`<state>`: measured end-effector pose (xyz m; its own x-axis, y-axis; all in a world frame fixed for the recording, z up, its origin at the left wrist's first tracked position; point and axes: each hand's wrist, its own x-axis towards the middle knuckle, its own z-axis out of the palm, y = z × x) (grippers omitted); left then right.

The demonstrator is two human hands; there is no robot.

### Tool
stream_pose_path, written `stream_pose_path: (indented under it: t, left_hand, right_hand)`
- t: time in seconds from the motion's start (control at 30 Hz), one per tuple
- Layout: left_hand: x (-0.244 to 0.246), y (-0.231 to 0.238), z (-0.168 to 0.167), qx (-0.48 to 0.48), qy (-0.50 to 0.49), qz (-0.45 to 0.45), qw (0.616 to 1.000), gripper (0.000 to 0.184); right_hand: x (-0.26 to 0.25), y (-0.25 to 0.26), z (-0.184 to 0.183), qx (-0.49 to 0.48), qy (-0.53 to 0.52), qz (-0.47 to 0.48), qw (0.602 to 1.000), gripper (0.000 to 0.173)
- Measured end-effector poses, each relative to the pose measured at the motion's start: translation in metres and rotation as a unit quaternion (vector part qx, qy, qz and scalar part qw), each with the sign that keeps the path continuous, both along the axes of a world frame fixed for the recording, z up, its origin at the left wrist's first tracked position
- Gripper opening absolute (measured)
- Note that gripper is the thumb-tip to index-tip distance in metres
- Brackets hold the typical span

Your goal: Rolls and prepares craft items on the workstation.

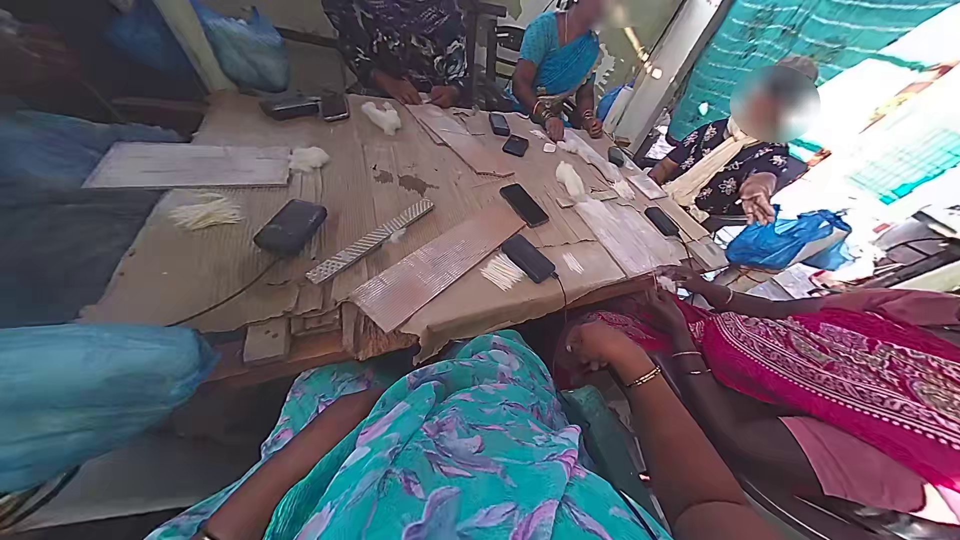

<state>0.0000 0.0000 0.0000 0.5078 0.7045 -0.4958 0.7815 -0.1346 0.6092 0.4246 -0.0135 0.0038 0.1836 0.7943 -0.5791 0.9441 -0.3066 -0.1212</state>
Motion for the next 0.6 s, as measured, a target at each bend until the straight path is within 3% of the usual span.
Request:
stream_pose_path:
  t: [0.07,0.27,0.43,0.5,0.6]
  left_hand:
    - [-0.025,0.02,-0.031,0.063,-0.017,0.017,0.998,0.031]
    - [-0.043,0.049,-0.022,0.068,-0.059,0.165,0.982,0.035]
    - [-0.031,0.059,-0.029,0.075,-0.22,0.345,0.909,0.026]
    - [-0.027,0.059,-0.038,0.039,-0.292,0.373,0.88,0.021]
    - [-0.025,0.055,-0.047,0.015,-0.312,0.358,0.88,0.02]
  right_hand:
    - [0.0,0.011,0.006,0.038,0.007,0.022,0.999,0.032]
    - [-0.029,0.059,0.028,0.045,0.022,0.108,0.993,0.042]
    - [-0.079,0.108,0.044,0.068,0.06,0.208,0.974,0.038]
    - [-0.1,0.133,0.041,0.115,0.084,0.239,0.96,0.037]
    - [-0.138,0.175,0.028,0.224,0.084,0.253,0.937,0.042]
